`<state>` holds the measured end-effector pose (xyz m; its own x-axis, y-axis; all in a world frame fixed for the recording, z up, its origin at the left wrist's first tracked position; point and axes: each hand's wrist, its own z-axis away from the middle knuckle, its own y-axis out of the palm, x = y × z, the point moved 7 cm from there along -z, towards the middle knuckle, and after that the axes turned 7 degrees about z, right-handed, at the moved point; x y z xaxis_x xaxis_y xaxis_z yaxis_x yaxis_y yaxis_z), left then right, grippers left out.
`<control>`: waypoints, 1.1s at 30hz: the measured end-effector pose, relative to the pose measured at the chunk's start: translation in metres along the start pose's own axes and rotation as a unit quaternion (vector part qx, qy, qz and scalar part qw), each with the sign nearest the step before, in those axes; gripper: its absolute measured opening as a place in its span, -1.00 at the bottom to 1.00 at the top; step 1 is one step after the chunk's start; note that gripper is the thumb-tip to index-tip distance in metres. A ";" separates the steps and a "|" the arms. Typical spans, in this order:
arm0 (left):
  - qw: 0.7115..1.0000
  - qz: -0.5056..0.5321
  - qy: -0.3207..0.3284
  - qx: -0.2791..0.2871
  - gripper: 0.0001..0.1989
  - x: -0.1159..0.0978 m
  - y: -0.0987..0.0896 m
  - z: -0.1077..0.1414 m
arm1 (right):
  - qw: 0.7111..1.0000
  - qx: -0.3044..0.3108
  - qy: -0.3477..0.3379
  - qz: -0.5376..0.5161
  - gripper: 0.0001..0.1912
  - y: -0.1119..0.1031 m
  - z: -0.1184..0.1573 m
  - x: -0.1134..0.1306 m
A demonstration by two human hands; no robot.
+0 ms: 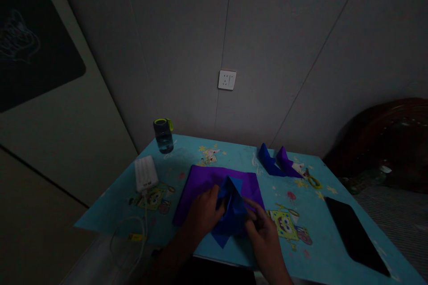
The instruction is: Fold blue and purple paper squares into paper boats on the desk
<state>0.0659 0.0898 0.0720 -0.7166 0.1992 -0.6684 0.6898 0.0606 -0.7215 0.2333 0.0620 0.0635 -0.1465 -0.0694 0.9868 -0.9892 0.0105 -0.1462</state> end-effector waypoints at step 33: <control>0.724 0.663 -0.160 -0.096 -0.54 0.034 -0.031 0.027 | 0.967 0.145 0.151 -0.145 -0.60 -0.019 -0.040 -0.025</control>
<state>0.0175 0.0684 0.0673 0.6246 -0.0294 -0.7804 0.7731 0.1648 0.6125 0.2554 0.1037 0.0444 0.1008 0.2673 0.9583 -0.9534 -0.2494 0.1698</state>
